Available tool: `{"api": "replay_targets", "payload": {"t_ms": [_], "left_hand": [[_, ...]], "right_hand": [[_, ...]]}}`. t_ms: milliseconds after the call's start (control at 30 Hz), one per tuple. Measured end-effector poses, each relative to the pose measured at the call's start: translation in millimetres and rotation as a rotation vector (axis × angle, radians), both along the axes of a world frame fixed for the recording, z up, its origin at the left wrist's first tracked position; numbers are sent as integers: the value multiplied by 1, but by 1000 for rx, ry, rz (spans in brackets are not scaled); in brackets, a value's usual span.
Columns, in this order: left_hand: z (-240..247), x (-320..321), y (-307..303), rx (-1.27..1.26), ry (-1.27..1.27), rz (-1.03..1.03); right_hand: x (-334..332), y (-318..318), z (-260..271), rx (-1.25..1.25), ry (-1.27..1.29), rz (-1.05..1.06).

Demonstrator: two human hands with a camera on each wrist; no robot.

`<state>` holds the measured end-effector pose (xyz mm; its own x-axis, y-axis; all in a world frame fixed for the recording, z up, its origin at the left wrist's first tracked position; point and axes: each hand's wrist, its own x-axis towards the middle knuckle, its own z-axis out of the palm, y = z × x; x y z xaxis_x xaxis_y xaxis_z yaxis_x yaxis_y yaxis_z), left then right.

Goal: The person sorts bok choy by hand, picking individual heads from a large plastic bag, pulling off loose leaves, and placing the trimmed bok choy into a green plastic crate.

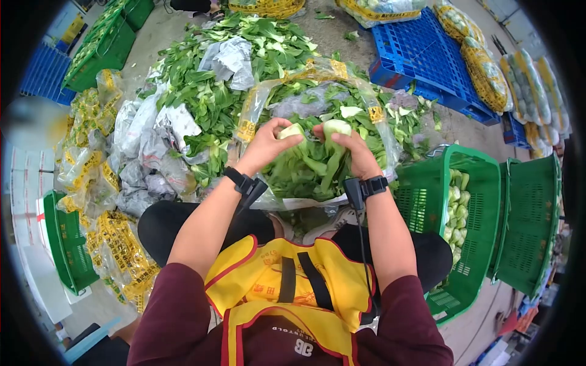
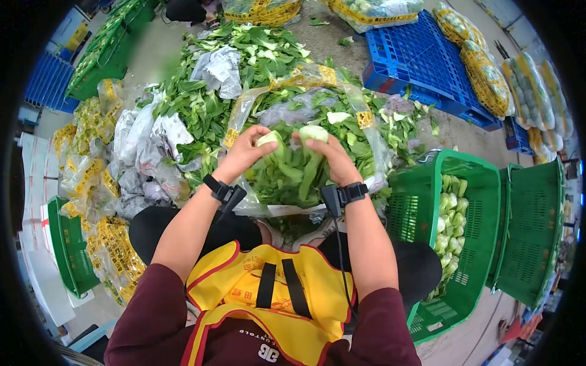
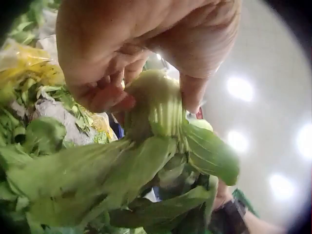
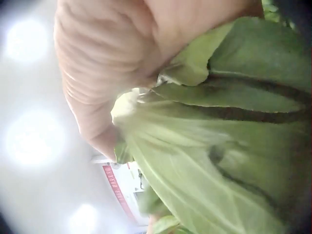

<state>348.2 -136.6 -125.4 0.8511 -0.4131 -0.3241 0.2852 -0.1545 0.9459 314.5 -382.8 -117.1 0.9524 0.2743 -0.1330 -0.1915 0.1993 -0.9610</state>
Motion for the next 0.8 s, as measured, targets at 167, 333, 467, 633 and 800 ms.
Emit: {"api": "replay_targets", "payload": {"t_ms": [167,333,467,633,800], "left_hand": [[1,-24,-37,-353,-31,114],[15,-35,-25,-590,206,78],[23,-37,-22,-286,-116,114],[22,-30,-19,-291,-32,127],[28,-28,-17,-236,-158,12]], "right_hand": [[-9,20,0,264,220,37],[-13,12,-4,572,263,105],[-12,14,-12,645,311,126],[-17,16,-25,637,380,67],[-26,15,-39,599,524,-30]]}}
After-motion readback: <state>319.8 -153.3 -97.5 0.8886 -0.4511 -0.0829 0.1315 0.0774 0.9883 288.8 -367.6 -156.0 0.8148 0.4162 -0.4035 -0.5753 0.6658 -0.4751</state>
